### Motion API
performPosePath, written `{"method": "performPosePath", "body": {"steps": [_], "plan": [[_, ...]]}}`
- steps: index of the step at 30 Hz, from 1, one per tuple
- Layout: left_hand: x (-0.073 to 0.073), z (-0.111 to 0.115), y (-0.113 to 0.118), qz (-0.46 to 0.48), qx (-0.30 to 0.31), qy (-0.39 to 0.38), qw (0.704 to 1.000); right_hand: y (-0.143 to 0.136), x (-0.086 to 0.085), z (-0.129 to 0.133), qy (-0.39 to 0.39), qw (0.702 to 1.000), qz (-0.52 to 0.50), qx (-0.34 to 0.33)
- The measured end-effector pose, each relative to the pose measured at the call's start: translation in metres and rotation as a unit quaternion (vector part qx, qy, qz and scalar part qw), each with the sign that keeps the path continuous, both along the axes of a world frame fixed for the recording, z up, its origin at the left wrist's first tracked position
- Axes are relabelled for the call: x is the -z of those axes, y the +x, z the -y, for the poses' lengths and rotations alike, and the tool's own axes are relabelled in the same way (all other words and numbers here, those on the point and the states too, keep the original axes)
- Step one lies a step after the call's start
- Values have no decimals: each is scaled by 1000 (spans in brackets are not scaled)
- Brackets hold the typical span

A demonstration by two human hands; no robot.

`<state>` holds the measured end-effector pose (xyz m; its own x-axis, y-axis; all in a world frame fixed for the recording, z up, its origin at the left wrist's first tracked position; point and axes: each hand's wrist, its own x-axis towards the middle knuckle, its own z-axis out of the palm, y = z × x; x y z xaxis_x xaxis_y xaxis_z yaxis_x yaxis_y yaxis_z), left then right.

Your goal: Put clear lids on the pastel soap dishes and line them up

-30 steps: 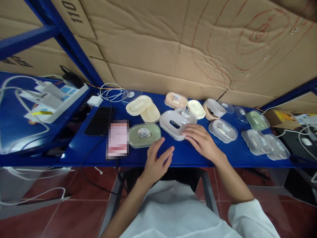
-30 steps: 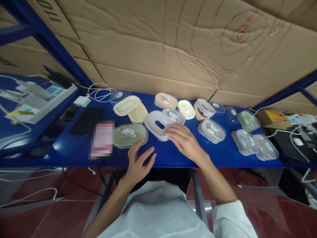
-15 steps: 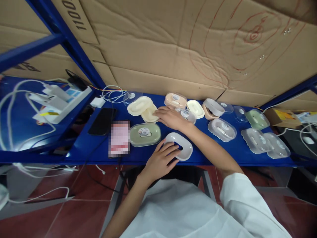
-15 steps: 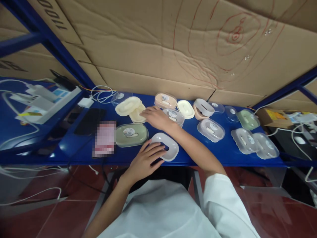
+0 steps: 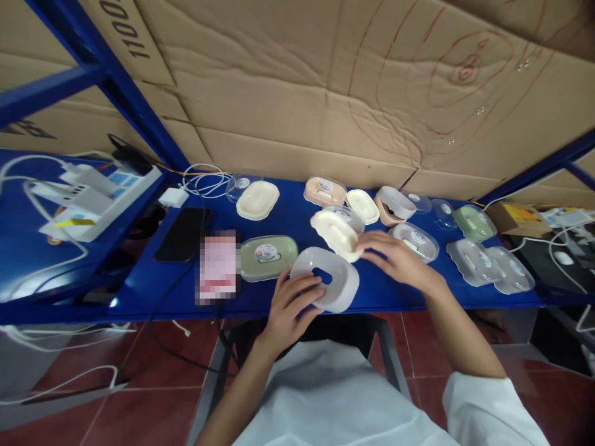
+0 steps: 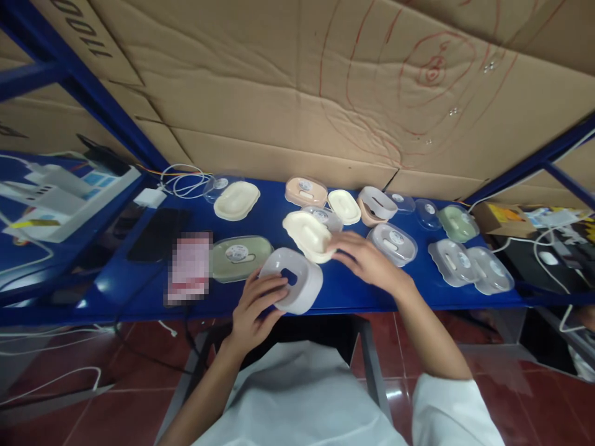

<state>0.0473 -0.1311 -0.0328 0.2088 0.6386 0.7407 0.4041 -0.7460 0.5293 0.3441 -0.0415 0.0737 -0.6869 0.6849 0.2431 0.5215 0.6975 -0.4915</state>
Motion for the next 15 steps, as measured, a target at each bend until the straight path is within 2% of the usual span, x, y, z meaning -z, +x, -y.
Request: {"method": "performPosePath", "body": {"steps": [3,5,8,12,15], "plan": [[0,0,1,28,-11,-2,1000,19,23,49,-6,1000,13,26],[-3,-2,5,7,-11,-8,1000,25,40,68,-4,999,32,27],[-9,-6,16,-80,-9,-23,996,28,59,79,31,997,37,54],[-15,-10,29,-196,-4,-51,979,21,72,84,94,985,-18,145],[-16,-9,30,-217,-5,-56,975,6,81,93,112,985,-6,134]]}}
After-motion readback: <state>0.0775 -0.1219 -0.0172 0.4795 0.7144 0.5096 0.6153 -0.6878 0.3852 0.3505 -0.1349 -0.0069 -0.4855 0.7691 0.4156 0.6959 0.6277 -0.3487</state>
